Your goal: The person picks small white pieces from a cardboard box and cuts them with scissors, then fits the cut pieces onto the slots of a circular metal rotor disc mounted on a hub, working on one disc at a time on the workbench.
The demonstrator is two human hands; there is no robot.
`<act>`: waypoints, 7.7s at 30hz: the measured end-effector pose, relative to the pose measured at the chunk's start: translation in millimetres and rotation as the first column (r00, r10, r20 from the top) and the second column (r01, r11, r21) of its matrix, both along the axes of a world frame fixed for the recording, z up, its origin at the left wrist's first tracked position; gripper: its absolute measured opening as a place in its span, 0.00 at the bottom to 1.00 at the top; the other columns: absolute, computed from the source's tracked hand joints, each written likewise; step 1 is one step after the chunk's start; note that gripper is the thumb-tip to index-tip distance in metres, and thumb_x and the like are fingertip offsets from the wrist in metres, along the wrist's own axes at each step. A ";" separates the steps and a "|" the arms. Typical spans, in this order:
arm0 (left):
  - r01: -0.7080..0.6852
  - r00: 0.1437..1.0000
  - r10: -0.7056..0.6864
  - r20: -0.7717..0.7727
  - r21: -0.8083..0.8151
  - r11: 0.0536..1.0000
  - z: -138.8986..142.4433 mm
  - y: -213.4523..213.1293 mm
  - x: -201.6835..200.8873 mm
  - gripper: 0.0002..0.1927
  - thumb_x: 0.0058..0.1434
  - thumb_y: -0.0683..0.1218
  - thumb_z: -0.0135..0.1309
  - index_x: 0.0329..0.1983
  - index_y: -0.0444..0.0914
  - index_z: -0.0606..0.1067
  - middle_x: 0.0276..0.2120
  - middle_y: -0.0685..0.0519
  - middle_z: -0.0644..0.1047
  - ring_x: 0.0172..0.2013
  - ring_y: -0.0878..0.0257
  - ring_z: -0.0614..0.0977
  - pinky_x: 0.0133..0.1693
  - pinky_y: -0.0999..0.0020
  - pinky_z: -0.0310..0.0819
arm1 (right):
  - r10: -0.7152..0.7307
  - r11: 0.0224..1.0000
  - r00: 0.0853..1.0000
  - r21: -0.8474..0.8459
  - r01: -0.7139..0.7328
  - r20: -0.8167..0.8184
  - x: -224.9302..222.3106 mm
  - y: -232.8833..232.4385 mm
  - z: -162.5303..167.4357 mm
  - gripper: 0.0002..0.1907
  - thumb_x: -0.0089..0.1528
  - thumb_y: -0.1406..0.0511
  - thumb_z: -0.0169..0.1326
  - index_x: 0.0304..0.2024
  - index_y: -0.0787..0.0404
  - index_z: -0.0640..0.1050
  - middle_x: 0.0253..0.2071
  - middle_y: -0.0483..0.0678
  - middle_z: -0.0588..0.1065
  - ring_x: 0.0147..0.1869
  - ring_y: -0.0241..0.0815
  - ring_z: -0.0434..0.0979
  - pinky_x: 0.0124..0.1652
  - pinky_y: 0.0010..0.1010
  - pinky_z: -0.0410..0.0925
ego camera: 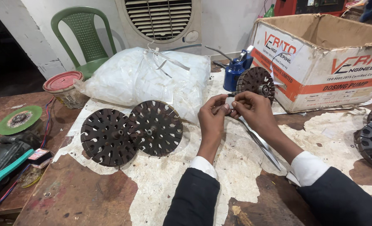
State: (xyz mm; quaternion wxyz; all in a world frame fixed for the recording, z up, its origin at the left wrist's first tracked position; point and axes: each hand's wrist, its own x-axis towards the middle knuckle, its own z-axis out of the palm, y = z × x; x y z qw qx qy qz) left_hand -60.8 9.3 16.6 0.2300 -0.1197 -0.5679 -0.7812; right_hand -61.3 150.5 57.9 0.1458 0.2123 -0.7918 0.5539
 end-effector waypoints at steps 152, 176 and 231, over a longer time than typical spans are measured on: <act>0.227 0.967 -0.231 -0.104 -0.049 0.973 4.5 11.2 -13.0 0.30 0.64 0.36 0.54 0.69 0.34 0.61 0.56 0.47 0.74 0.55 0.62 0.77 0.56 0.66 0.75 | 0.195 0.800 0.886 0.591 0.105 -0.422 -9.1 11.8 75.2 0.09 0.56 0.69 0.63 0.39 0.66 0.81 0.33 0.55 0.79 0.35 0.52 0.80 0.38 0.39 0.72; -0.198 0.980 0.196 -0.045 -0.058 0.978 17.1 30.5 -7.5 0.21 0.56 0.46 0.65 0.47 0.31 0.73 0.40 0.48 0.81 0.39 0.63 0.83 0.42 0.66 0.80 | 0.273 0.707 0.951 0.701 -0.094 -0.148 -18.3 14.3 59.7 0.64 0.38 0.62 0.74 0.73 0.55 0.54 0.71 0.57 0.53 0.75 0.60 0.54 0.68 0.44 0.56; -0.128 0.992 0.127 0.027 0.026 0.991 9.1 27.3 -5.9 0.13 0.61 0.45 0.62 0.36 0.30 0.73 0.30 0.49 0.80 0.28 0.68 0.79 0.26 0.70 0.75 | 0.325 0.774 0.934 0.609 -0.173 -0.147 -30.1 22.8 51.3 0.58 0.39 0.63 0.71 0.71 0.48 0.60 0.71 0.53 0.56 0.76 0.57 0.55 0.70 0.46 0.55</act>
